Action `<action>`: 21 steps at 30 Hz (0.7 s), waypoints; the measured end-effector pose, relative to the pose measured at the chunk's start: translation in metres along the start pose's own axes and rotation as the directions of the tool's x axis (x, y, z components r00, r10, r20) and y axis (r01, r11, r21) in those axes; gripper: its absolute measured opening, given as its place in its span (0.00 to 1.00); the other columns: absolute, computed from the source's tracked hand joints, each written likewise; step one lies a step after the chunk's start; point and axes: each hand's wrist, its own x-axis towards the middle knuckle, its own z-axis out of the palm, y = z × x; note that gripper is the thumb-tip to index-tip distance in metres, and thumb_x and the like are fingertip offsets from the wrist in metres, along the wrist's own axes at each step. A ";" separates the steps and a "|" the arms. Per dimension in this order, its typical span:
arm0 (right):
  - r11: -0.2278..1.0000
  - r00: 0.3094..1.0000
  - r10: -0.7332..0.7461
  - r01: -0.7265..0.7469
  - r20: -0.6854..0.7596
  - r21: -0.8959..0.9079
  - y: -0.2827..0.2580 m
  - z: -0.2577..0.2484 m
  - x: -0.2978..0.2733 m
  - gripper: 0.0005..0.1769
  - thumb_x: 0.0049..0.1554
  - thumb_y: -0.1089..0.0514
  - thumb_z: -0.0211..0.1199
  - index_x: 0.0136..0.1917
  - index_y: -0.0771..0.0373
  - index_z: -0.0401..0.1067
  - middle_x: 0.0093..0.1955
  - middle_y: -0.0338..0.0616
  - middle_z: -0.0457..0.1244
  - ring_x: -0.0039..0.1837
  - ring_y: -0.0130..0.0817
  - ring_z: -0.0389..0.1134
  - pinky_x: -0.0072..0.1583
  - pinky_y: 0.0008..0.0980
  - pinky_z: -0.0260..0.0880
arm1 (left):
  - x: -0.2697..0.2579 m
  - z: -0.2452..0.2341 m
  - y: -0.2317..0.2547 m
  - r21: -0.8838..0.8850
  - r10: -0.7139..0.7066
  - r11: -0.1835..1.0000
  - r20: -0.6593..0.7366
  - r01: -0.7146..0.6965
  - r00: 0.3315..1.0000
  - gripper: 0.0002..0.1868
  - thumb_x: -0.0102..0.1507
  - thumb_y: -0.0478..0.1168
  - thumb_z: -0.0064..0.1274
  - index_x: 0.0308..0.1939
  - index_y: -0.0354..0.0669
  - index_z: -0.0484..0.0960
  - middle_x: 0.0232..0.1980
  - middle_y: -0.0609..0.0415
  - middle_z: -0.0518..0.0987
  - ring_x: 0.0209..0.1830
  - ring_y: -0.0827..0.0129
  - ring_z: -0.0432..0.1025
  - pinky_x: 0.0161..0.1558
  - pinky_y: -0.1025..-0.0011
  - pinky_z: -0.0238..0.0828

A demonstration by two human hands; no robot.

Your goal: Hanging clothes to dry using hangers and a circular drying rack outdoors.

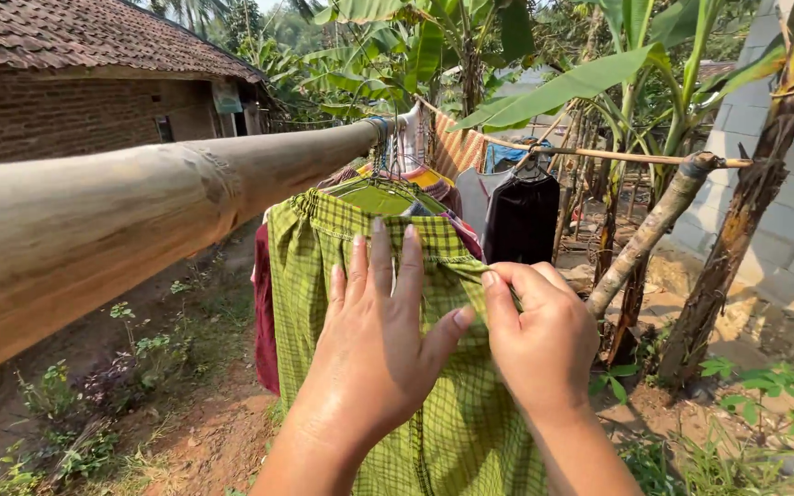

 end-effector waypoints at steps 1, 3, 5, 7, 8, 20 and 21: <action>1.000 1.000 0.007 -0.007 -0.004 -0.013 0.002 -0.007 0.002 0.07 0.59 0.55 0.65 0.47 0.59 0.80 0.41 0.43 0.69 0.36 0.39 0.69 0.41 0.36 0.66 | 0.000 -0.002 0.004 -0.011 0.009 1.000 0.007 -0.009 1.000 0.48 0.66 0.63 0.47 0.75 0.31 0.51 0.77 0.22 0.44 0.79 0.29 0.39 0.71 0.43 0.35; 0.999 0.999 0.038 -0.038 -0.004 -0.025 0.005 -0.021 0.005 0.07 0.58 0.55 0.66 0.47 0.59 0.80 0.40 0.42 0.69 0.34 0.37 0.68 0.39 0.35 0.65 | 0.000 -0.007 0.011 -0.028 0.026 0.999 -0.011 -0.026 1.000 0.47 0.66 0.62 0.47 0.75 0.31 0.51 0.77 0.23 0.45 0.77 0.29 0.40 0.70 0.41 0.37; 0.997 0.997 0.070 -0.069 0.015 -0.039 0.016 -0.034 0.004 0.07 0.58 0.55 0.66 0.46 0.60 0.80 0.40 0.42 0.69 0.33 0.35 0.67 0.38 0.34 0.65 | 0.000 -0.001 0.015 -0.050 0.040 0.998 -0.012 -0.041 0.999 0.48 0.65 0.62 0.48 0.75 0.30 0.51 0.77 0.23 0.46 0.77 0.29 0.41 0.69 0.41 0.38; 0.993 0.994 0.105 -0.103 0.031 -0.058 0.031 -0.046 0.000 0.07 0.57 0.55 0.67 0.46 0.60 0.80 0.40 0.41 0.69 0.32 0.34 0.67 0.37 0.33 0.64 | 0.000 0.010 0.018 -0.074 0.058 0.996 -0.011 -0.058 0.998 0.48 0.65 0.62 0.48 0.75 0.30 0.51 0.77 0.23 0.46 0.77 0.29 0.42 0.69 0.40 0.38; 0.995 0.993 0.100 -0.098 0.060 -0.035 0.041 -0.051 -0.003 0.07 0.57 0.56 0.66 0.46 0.61 0.79 0.41 0.40 0.69 0.32 0.31 0.66 0.37 0.31 0.65 | 0.000 0.018 0.020 -0.073 0.076 0.994 -0.020 -0.078 0.997 0.48 0.64 0.62 0.49 0.75 0.30 0.51 0.76 0.23 0.46 0.77 0.29 0.42 0.69 0.39 0.39; 0.982 0.950 0.187 -0.175 0.250 -0.072 0.129 -0.160 -0.050 0.07 0.56 0.59 0.66 0.45 0.66 0.78 0.39 0.37 0.66 0.42 0.23 0.65 0.41 0.25 0.65 | -0.021 0.099 0.081 -0.231 0.194 0.956 0.023 -0.183 0.981 0.47 0.59 0.61 0.56 0.74 0.37 0.61 0.79 0.24 0.45 0.78 0.25 0.40 0.68 0.29 0.36; 0.985 0.949 0.172 -0.157 0.265 -0.075 0.134 -0.175 -0.055 0.07 0.57 0.60 0.66 0.45 0.66 0.77 0.39 0.37 0.66 0.44 0.23 0.65 0.44 0.25 0.65 | -0.023 0.103 0.089 -0.245 0.192 0.952 0.023 -0.181 0.981 0.48 0.58 0.61 0.57 0.75 0.39 0.62 0.79 0.24 0.46 0.78 0.25 0.40 0.68 0.28 0.35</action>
